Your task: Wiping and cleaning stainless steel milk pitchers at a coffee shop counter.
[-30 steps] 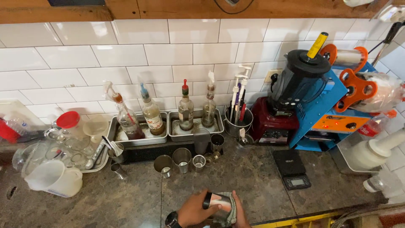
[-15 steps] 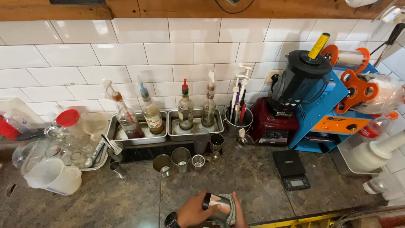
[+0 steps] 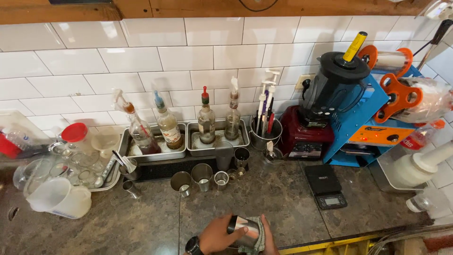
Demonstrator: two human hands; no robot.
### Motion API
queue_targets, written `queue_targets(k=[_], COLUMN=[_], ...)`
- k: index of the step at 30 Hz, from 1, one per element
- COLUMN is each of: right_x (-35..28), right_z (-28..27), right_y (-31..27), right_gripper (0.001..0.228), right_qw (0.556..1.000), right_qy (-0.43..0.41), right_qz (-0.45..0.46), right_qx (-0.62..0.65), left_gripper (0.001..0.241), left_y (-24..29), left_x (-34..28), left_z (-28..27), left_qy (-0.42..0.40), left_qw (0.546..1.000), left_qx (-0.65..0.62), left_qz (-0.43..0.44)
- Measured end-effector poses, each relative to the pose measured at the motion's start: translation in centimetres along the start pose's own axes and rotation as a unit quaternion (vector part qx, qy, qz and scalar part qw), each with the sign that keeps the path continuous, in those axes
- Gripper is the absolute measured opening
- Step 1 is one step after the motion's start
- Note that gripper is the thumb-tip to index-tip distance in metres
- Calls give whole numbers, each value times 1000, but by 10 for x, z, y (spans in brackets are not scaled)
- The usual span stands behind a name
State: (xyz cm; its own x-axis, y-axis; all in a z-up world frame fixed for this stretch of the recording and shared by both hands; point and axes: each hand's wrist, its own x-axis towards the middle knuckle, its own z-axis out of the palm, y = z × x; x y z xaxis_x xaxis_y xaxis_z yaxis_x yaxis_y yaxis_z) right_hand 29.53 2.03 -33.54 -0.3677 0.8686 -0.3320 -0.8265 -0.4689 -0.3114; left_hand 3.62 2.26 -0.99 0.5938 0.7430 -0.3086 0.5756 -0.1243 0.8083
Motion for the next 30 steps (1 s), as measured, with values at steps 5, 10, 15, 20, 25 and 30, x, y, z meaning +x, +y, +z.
queue_targets(k=[5,10,15,20,25,30], right_x=[-70,-55,-93,-94,-86,-84], right_z=[159,94,153,185,157,144], right_y=[-4,-18,-30,-31,-29,-31], right_gripper=[72,89,92,73,82,85], right_qw=[976,888,831,810,719,753], right_qy=[152,223,191,84,-63,11], right_qz=[-96,-15,87,77,17,112], right_qx=[-121,-401,-516,-576,-692,-649], left_gripper=[60,66,67,56,65,63], left_y=[5,-8,-1,0,-23,-11], left_x=[-4,-2,-3,-5,4,0], left_z=[-6,-6,-16,-14,-5,-12], left_qy=[-9,-5,-29,-10,-50,-43], left_qw=[1000,999,998,1000,998,998], left_qx=[-7,-17,-28,16,38,36], left_qz=[-18,-37,-54,-7,-29,-35])
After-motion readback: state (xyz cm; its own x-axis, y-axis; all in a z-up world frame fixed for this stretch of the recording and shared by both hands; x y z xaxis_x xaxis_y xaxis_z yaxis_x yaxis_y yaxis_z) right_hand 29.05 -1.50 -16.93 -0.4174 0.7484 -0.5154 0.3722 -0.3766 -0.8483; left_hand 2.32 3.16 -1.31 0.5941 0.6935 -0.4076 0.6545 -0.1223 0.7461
